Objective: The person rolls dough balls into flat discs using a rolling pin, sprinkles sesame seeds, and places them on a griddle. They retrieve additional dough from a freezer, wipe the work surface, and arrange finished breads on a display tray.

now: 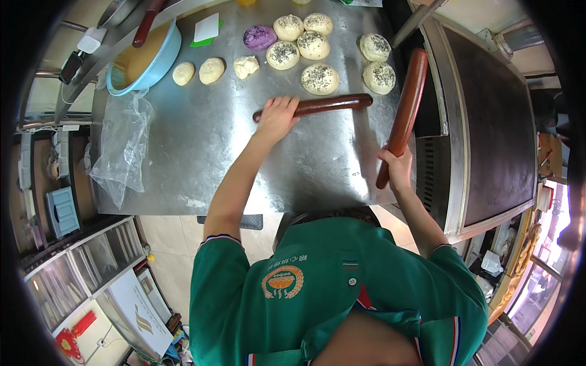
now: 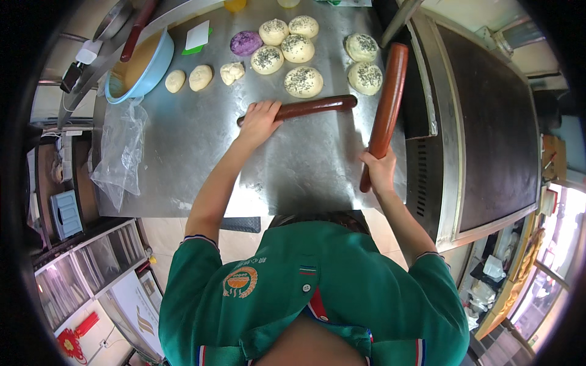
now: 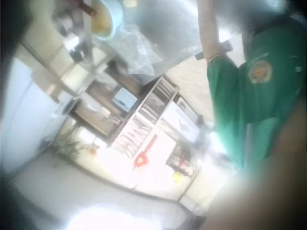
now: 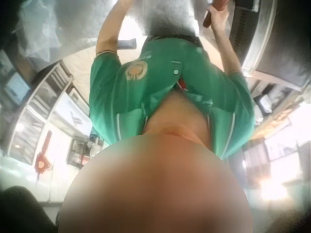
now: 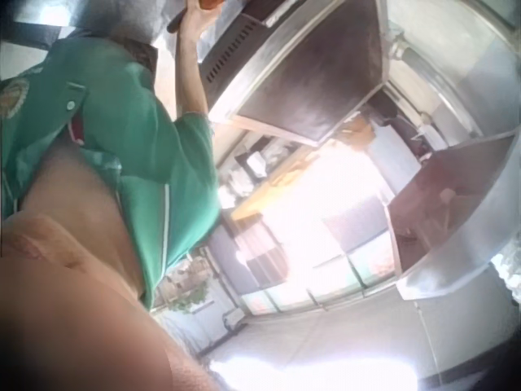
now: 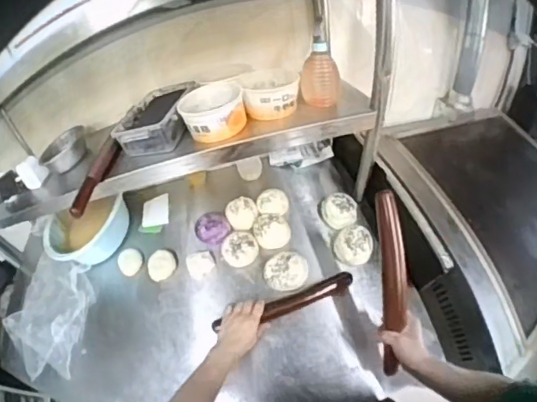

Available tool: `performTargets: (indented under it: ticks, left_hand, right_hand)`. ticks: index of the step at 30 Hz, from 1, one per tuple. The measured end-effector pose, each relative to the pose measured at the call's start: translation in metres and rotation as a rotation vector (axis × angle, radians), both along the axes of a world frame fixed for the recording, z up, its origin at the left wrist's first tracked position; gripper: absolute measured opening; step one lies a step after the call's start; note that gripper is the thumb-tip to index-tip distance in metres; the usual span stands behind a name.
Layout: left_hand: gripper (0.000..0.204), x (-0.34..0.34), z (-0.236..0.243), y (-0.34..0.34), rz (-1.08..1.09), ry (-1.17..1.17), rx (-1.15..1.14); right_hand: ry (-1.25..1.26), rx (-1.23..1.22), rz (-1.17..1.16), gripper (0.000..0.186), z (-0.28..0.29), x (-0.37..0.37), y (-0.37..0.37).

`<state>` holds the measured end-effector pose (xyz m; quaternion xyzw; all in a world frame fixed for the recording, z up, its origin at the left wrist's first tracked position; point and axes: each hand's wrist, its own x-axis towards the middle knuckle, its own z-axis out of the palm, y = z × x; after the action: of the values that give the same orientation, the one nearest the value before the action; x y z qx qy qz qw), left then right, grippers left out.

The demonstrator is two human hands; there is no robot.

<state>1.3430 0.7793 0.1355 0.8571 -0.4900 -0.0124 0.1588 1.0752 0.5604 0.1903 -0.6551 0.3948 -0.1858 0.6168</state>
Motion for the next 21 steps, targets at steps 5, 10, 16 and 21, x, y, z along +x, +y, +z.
performTargets:
  ticks: [5,10,16,21]
  left_hand:
    - [0.054,-0.03,-0.004,0.167,0.166,-0.03,0.038]
    - [0.055,-0.022,0.004,0.316,0.524,0.042,0.202]
    - [0.054,0.017,0.022,0.235,0.408,-0.257,0.046]
    - [0.049,0.046,-0.012,-0.02,0.389,0.313,-0.248]
  right_hand:
    - [0.292,-0.189,0.095,0.038,-0.006,-0.041,-0.013]
    - [0.352,-0.25,0.166,0.043,-0.017,-0.056,-0.019]
    - [0.464,-0.523,0.189,0.037,-0.022,-0.066,-0.028]
    - [0.481,-0.533,0.215,0.037,-0.028,-0.073,-0.031]
